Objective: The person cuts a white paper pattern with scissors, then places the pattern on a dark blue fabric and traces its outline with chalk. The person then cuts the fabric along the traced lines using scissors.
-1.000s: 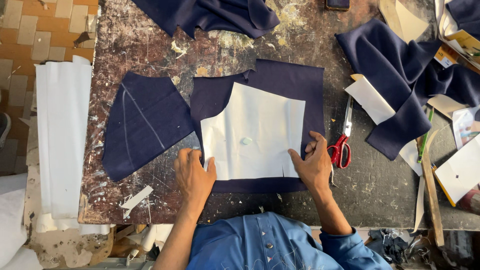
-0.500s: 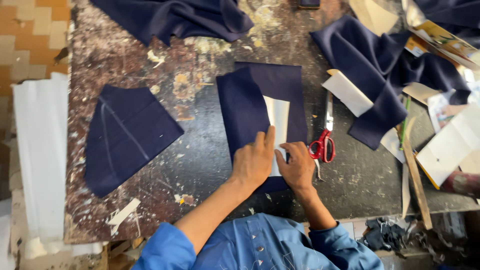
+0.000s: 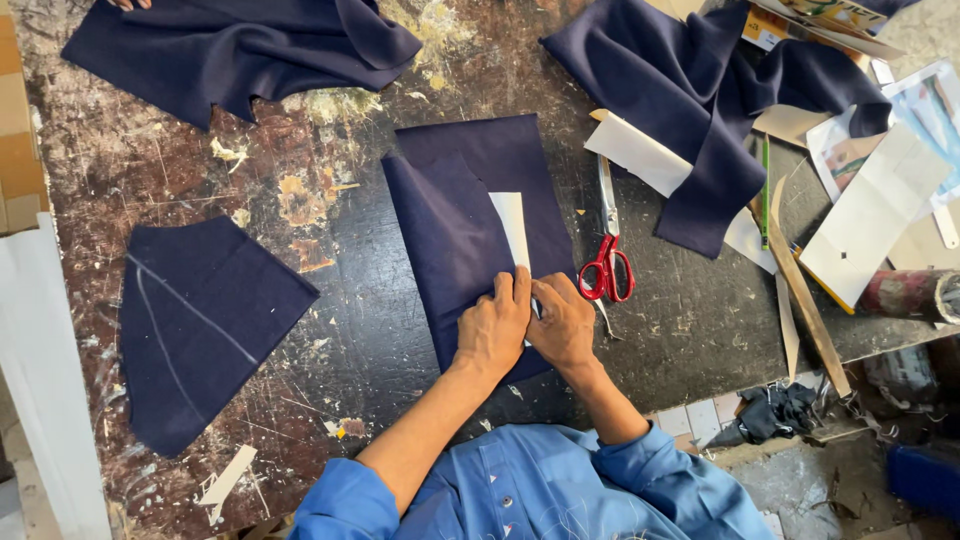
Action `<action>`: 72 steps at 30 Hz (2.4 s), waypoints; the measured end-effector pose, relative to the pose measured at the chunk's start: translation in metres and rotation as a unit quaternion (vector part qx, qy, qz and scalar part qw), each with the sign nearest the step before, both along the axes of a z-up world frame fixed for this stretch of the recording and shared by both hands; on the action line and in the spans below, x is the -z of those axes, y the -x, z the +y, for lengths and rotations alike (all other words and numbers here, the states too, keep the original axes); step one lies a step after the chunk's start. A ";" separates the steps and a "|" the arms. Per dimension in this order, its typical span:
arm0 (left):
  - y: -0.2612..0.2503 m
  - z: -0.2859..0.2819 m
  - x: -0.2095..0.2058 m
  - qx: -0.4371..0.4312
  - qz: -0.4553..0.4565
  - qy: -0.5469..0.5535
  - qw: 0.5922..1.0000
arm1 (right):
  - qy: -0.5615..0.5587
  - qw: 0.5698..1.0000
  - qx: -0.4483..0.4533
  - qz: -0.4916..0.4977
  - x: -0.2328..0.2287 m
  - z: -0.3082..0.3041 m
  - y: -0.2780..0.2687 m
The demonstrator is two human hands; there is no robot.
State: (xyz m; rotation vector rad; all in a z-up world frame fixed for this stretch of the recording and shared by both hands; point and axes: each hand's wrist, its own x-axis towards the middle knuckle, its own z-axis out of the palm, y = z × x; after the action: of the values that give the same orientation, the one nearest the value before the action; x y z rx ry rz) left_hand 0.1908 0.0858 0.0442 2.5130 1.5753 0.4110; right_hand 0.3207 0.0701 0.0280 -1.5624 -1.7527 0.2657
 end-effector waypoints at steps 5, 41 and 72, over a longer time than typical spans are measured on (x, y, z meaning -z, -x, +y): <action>0.002 -0.001 -0.005 -0.001 -0.018 0.013 1.000 | -0.012 1.000 -0.005 -0.004 0.000 -0.001 0.000; 0.182 -0.035 -0.012 -0.301 -0.293 0.026 0.907 | 0.235 0.963 0.047 0.121 -0.034 0.018 0.012; 0.098 -0.021 0.012 -0.172 -0.016 0.088 0.981 | 0.045 0.960 -0.267 -0.072 -0.048 0.021 0.073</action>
State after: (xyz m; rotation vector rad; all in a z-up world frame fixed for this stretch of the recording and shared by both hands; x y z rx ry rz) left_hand 0.0929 0.0648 0.0319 2.0971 1.9444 0.3306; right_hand 0.2478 0.0907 0.0762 -1.1610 -2.2888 0.5081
